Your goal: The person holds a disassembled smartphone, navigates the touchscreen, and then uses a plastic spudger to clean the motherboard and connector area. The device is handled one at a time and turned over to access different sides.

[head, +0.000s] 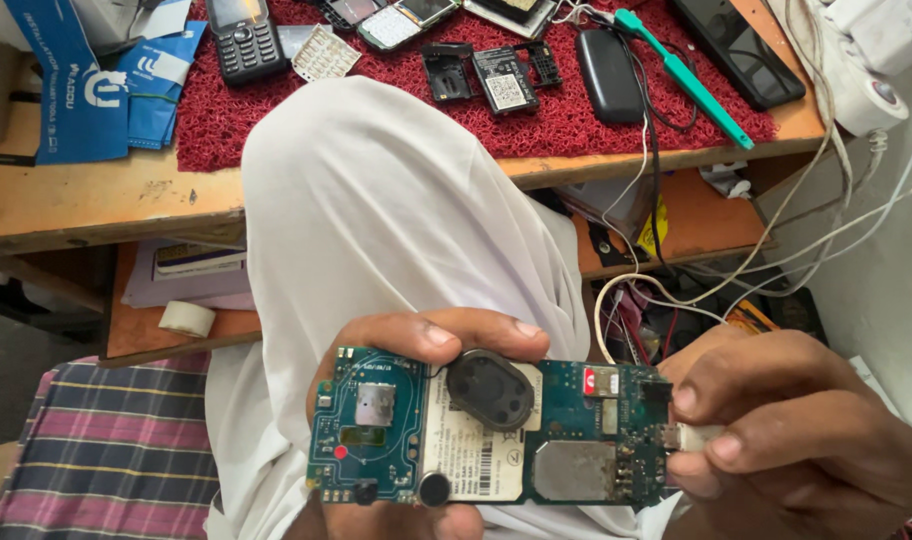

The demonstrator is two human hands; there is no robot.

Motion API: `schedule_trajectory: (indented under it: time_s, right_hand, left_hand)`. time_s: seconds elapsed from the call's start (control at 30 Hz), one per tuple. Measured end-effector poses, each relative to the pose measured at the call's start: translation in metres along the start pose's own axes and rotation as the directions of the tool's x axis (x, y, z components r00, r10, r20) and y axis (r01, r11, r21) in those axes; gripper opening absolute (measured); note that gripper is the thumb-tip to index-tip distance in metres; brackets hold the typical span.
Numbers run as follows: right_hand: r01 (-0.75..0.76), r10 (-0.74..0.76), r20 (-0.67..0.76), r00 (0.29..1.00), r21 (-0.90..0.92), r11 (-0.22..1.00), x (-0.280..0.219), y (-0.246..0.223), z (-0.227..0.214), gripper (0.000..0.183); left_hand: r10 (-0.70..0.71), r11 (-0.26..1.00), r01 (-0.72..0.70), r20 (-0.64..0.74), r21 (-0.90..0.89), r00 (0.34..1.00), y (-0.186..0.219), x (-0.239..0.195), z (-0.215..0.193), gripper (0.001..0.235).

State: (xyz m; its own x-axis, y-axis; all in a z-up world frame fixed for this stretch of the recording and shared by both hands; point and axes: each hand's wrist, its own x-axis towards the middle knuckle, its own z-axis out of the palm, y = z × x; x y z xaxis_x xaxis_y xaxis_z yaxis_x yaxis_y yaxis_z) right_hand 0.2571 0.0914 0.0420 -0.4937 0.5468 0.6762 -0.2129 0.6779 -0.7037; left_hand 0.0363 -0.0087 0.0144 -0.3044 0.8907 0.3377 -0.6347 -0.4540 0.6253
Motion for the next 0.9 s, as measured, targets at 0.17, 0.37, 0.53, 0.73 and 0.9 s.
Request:
schedule_trajectory:
  time_s: [0.17, 0.37, 0.53, 0.73, 0.9]
  right_hand:
    - [-0.041, 0.045, 0.047, 0.998, -0.086, 0.995, 0.014, -0.017, 0.012, 0.029]
    - [-0.039, 0.031, -0.068, 0.997, -0.115, 0.993, -0.007, -0.016, 0.027, 0.026]
    - [-0.049, 0.049, -0.002, 0.999, -0.142, 0.989, -0.005, -0.019, 0.026, 0.02]
    - [0.05, -0.029, 0.102, 0.994, -0.202, 0.978, 0.016, -0.022, 0.031, 0.02]
    - [-0.046, 0.042, -0.039, 0.998, -0.108, 0.993, 0.01, -0.02, 0.04, 0.021]
  left_hand:
    - [0.004, 1.0, -0.004, 0.016, -0.029, 1.0, -0.002, 0.001, -0.001, 0.071]
    - [-0.032, 0.997, 0.032, -0.002, -0.07, 0.999, -0.002, 0.0, 0.0, 0.074]
    - [-0.085, 0.994, 0.084, -0.015, -0.065, 0.996, 0.004, 0.0, 0.003, 0.076]
    - [-0.054, 0.992, 0.061, 0.06, -0.113, 0.997, 0.004, 0.003, 0.003, 0.071]
    - [-0.085, 0.977, 0.085, 0.008, -0.197, 0.996, 0.0, -0.003, 0.003, 0.068]
